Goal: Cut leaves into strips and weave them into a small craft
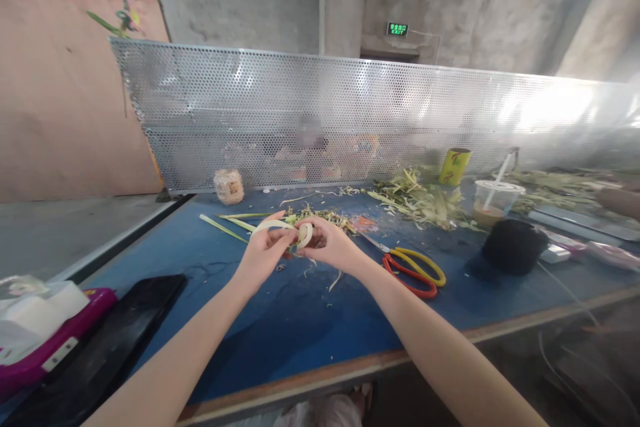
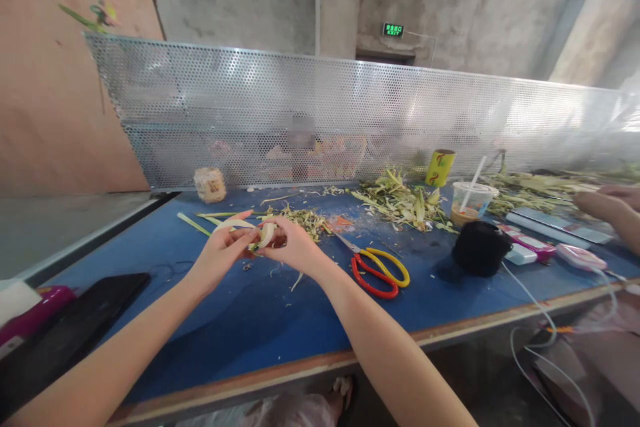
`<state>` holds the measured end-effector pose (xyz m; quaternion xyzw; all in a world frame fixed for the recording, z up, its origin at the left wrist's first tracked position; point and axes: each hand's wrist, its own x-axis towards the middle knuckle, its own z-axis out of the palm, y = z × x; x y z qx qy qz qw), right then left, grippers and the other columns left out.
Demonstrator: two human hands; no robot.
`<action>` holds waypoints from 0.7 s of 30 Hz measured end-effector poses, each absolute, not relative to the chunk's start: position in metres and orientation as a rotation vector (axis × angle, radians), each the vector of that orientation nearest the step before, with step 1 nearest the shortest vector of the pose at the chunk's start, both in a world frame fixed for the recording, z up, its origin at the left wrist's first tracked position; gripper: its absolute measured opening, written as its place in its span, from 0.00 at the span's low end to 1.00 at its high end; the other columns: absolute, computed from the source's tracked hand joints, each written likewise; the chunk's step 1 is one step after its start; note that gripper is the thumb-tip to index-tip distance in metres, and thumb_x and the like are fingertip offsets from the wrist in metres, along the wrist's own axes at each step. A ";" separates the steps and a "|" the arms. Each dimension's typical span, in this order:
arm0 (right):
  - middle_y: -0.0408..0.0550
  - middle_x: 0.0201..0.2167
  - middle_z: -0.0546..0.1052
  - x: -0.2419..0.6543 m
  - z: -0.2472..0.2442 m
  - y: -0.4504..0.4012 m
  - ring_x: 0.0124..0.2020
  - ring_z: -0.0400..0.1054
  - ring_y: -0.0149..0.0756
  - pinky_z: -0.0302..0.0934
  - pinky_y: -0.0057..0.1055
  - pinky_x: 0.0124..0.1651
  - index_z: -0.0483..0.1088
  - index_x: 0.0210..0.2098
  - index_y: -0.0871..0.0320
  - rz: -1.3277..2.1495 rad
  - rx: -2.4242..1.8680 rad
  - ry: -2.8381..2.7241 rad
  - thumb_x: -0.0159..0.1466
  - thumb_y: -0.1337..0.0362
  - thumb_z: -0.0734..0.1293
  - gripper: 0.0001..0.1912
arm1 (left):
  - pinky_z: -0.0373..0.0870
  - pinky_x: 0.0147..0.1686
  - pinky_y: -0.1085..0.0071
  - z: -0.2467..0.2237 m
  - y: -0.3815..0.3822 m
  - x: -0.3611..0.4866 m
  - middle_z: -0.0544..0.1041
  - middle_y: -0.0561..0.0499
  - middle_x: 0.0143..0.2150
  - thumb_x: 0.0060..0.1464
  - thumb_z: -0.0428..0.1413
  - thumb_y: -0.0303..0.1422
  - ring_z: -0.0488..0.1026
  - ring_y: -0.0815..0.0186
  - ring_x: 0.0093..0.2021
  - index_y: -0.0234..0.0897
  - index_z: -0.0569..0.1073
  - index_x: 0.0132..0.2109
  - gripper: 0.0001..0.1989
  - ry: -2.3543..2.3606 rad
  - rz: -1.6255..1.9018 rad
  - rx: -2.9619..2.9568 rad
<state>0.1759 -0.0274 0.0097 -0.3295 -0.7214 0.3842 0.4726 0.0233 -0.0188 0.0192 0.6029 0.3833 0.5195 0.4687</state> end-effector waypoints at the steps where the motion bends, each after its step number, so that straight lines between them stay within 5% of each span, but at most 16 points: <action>1: 0.43 0.30 0.69 0.176 0.011 -0.028 0.29 0.66 0.29 0.63 0.29 0.34 0.61 0.40 0.57 0.948 -0.811 -1.758 0.48 0.68 0.68 0.20 | 0.68 0.24 0.69 0.020 -0.019 0.023 0.72 0.42 0.42 0.39 0.57 0.33 0.71 0.65 0.29 0.31 0.73 0.28 0.09 0.945 1.269 1.514; 4: 0.42 0.27 0.69 0.178 0.016 -0.029 0.27 0.64 0.27 0.62 0.28 0.33 0.61 0.38 0.58 0.926 -0.845 -1.724 0.48 0.67 0.68 0.18 | 0.69 0.28 0.68 0.018 -0.017 0.022 0.72 0.44 0.41 0.41 0.53 0.30 0.71 0.64 0.32 0.33 0.73 0.33 0.09 0.899 1.200 1.585; 9: 0.40 0.26 0.68 0.180 0.022 -0.030 0.25 0.62 0.26 0.60 0.27 0.32 0.62 0.34 0.59 0.883 -0.876 -1.674 0.47 0.66 0.68 0.15 | 0.67 0.33 0.70 0.012 -0.016 0.021 0.73 0.50 0.34 0.38 0.57 0.26 0.70 0.65 0.36 0.36 0.52 0.57 0.37 0.781 1.119 1.644; 21: 0.38 0.23 0.68 0.180 0.027 -0.033 0.22 0.64 0.25 0.60 0.26 0.28 0.61 0.33 0.58 1.124 -0.829 -1.621 0.47 0.67 0.68 0.15 | 0.65 0.22 0.73 0.013 -0.015 0.017 0.72 0.52 0.29 0.41 0.57 0.30 0.68 0.69 0.25 0.35 0.47 0.59 0.39 0.804 1.121 1.730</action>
